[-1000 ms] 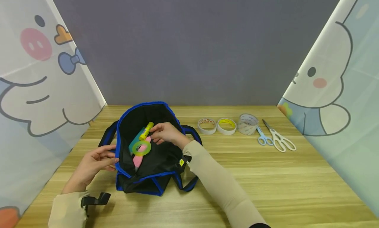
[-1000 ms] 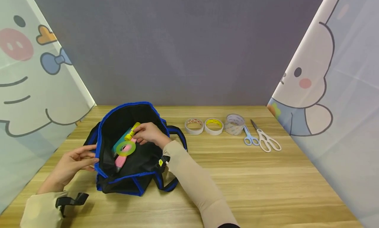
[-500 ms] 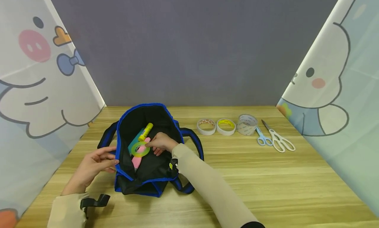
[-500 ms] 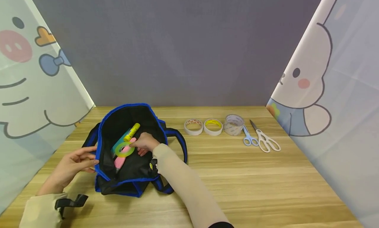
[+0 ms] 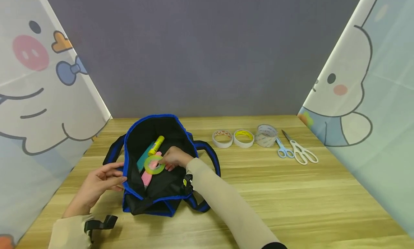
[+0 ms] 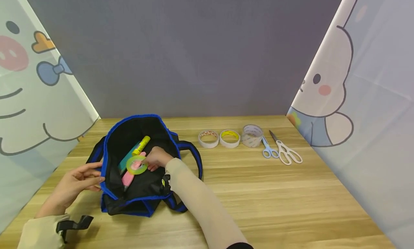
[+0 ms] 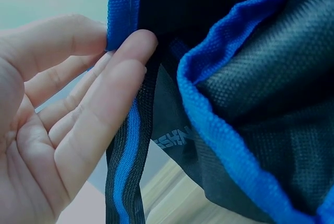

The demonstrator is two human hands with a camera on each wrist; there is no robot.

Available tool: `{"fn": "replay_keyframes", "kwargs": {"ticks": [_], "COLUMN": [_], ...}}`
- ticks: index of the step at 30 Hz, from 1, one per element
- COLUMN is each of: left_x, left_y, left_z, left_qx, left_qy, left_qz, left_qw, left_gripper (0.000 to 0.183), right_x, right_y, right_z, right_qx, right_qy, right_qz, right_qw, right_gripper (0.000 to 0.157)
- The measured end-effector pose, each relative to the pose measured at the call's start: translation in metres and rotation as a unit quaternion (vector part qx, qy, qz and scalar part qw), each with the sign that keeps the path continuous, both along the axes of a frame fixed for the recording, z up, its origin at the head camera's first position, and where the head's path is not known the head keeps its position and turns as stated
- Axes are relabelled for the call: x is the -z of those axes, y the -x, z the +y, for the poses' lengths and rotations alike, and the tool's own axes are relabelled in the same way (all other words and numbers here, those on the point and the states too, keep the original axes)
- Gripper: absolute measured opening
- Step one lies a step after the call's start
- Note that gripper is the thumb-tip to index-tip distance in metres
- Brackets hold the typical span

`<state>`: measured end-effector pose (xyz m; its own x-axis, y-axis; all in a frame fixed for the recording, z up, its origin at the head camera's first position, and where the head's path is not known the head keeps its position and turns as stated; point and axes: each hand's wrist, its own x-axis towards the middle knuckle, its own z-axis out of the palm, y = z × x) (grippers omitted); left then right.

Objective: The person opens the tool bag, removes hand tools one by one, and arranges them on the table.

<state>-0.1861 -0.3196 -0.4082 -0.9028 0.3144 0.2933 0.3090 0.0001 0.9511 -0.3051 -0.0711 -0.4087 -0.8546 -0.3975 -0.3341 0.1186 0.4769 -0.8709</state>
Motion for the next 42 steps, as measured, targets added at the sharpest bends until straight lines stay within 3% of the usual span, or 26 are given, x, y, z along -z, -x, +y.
{"fn": "replay_keyframes", "kwargs": {"ticks": [4, 11, 22, 32, 42], "left_x": [0.000, 0.003, 0.003, -0.002, 0.002], "left_y": [0.000, 0.000, -0.002, 0.003, 0.002], "left_z": [-0.001, -0.003, -0.004, -0.004, -0.003], "left_qx": [0.003, 0.008, 0.003, 0.012, 0.005], "left_qy": [0.002, -0.008, -0.021, -0.018, -0.011], "left_qz": [-0.004, -0.003, 0.009, 0.014, 0.007], "left_qw": [1.0000, 0.9999, 0.9997, 0.9997, 0.9999], "left_gripper": [0.054, 0.055, 0.057, 0.056, 0.056], "right_x": [0.003, 0.002, -0.027, -0.057, -0.064], "right_y": [0.002, 0.003, -0.001, -0.003, -0.004], "right_z": [0.004, 0.010, 0.035, 0.080, 0.149], "right_qx": [-0.004, -0.007, -0.037, -0.037, 0.029], "right_qy": [0.051, 0.105, 0.146, 0.186, 0.182], "right_qz": [-0.036, -0.045, 0.028, 0.070, 0.091], "right_qw": [0.998, 0.993, 0.988, 0.979, 0.979], "right_gripper": [0.007, 0.004, 0.008, 0.024, 0.025]}}
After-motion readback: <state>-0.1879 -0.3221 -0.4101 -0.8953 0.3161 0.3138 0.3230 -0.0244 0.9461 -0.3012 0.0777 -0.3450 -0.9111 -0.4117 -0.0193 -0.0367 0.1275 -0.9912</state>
